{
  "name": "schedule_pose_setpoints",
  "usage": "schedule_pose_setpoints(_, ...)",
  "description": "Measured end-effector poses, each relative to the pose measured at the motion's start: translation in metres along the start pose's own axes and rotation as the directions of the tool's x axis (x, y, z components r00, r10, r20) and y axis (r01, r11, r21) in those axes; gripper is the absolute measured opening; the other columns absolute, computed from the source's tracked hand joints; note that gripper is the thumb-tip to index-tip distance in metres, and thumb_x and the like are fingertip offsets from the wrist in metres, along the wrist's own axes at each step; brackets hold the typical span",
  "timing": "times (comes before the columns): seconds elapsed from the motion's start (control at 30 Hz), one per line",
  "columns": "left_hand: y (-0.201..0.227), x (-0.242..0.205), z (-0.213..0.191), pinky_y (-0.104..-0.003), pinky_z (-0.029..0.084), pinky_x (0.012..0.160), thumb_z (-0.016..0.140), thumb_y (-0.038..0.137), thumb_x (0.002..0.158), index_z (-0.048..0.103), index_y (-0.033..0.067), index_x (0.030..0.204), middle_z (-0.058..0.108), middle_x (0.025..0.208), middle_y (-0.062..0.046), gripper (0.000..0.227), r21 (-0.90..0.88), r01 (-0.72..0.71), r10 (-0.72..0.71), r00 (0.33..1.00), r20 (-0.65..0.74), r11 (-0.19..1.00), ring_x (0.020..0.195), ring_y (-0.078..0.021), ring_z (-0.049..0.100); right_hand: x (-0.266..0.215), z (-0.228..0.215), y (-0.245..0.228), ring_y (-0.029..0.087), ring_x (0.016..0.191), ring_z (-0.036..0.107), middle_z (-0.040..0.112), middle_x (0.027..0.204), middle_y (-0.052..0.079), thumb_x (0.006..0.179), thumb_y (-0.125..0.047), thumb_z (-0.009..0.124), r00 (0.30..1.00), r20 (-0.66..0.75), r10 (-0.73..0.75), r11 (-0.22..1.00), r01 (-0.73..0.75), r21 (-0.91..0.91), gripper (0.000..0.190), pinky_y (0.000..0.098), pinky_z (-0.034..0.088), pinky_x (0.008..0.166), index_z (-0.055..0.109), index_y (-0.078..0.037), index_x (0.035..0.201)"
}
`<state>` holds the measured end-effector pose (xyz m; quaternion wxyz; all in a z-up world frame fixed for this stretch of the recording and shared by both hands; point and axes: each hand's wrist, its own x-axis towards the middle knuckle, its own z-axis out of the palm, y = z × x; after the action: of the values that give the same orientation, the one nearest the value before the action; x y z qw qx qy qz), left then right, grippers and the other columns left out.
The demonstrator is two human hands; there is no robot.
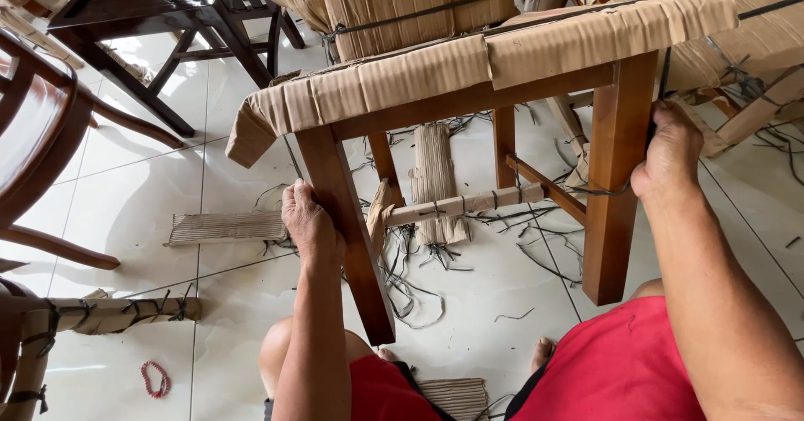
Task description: Wrapping a wooden chair backrest with protective cardboard and securing it with plastic straps.
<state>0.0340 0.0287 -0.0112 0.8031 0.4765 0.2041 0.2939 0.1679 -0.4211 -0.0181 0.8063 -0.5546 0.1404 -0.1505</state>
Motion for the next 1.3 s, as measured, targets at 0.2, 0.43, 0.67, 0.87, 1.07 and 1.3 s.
schedule_pose_setpoints(0.2, 0.003, -0.008, -0.003, -0.025, 0.042, 0.067, 0.046, 0.022, 0.11, 0.052, 0.0061, 0.096, 0.05, 0.082, -0.001, 0.022, 0.149, -0.011, 0.01, 1.0, 0.004, 0.989, 0.071, -0.008, 0.042, -0.006, -0.006, 0.007, 0.01, 0.104, 0.056, 0.063, 0.107, -0.002, 0.101, -0.014, 0.051, 0.997, 0.05, -0.065, 0.997, 0.067, -0.044, 0.013, 0.0262, 0.045, 0.1, 0.063, -0.016, 0.096)
schedule_pose_setpoints(0.43, -0.001, -0.029, -0.008, -0.024, 0.044, 0.065, 0.046, 0.025, 0.112, 0.055, 0.0034, 0.103, 0.056, 0.086, -0.003, 0.025, 0.224, 0.01, -0.006, 1.0, -0.02, 0.975, 0.071, -0.0079, 0.046, -0.01, -0.024, 0.016, 0.006, 0.105, 0.061, 0.068, 0.112, -0.003, 0.103, -0.012, 0.051, 1.0, 0.014, 0.02, 0.999, -0.019, -0.044, 0.017, 0.0199, 0.048, 0.097, 0.068, -0.013, 0.104)
schedule_pose_setpoints(0.67, 0.006, -0.031, -0.004, -0.023, 0.047, 0.067, 0.059, 0.026, 0.106, 0.065, 0.0021, 0.101, 0.062, 0.085, -0.002, 0.025, 0.417, -0.014, 0.065, 0.992, -0.108, 0.909, 0.073, -0.0086, 0.051, 0.003, -0.045, 0.012, 0.002, 0.083, 0.052, 0.064, 0.1, -0.006, 0.106, -0.009, 0.057, 0.984, 0.172, 0.037, 0.943, 0.022, -0.331, 0.014, 0.0156, 0.041, 0.075, 0.068, -0.014, 0.112)
schedule_pose_setpoints(0.87, 0.012, -0.037, 0.004, -0.023, 0.048, 0.07, 0.06, 0.025, 0.103, 0.066, 0.0019, 0.105, 0.065, 0.089, -0.004, 0.024, 0.428, 0.004, 0.051, 0.992, -0.116, 0.904, 0.076, -0.0092, 0.054, -0.002, -0.042, 0.002, 0.009, 0.084, 0.059, 0.071, 0.105, 0.002, 0.101, 0.004, 0.06, 0.971, 0.232, -0.049, 0.741, 0.191, -0.643, 0.026, 0.0201, 0.047, 0.075, 0.072, -0.007, 0.121)
schedule_pose_setpoints(1.07, 0.009, -0.034, 0.003, -0.022, 0.048, 0.069, 0.061, 0.025, 0.102, 0.066, 0.0015, 0.105, 0.064, 0.088, -0.004, 0.024, 0.396, -0.01, 0.056, 0.993, -0.103, 0.918, 0.075, -0.0087, 0.053, -0.013, -0.028, 0.002, 0.005, 0.079, 0.057, 0.07, 0.096, 0.0, 0.099, -0.01, 0.065, 0.992, 0.124, 0.026, 0.838, 0.046, -0.544, 0.017, 0.02, 0.045, 0.066, 0.073, -0.008, 0.114)
schedule_pose_setpoints(1.3, 0.007, -0.034, 0.002, -0.021, 0.046, 0.068, 0.059, 0.031, 0.105, 0.064, 0.0043, 0.1, 0.062, 0.083, 0.0, 0.028, 0.433, -0.009, 0.069, 0.99, -0.123, 0.901, 0.072, -0.007, 0.05, 0.0, -0.041, 0.015, 0.006, 0.071, 0.053, 0.064, 0.085, 0.001, 0.099, -0.017, 0.066, 0.969, 0.139, 0.206, 0.917, -0.142, -0.373, 0.012, 0.0214, 0.042, 0.057, 0.071, -0.006, 0.103)
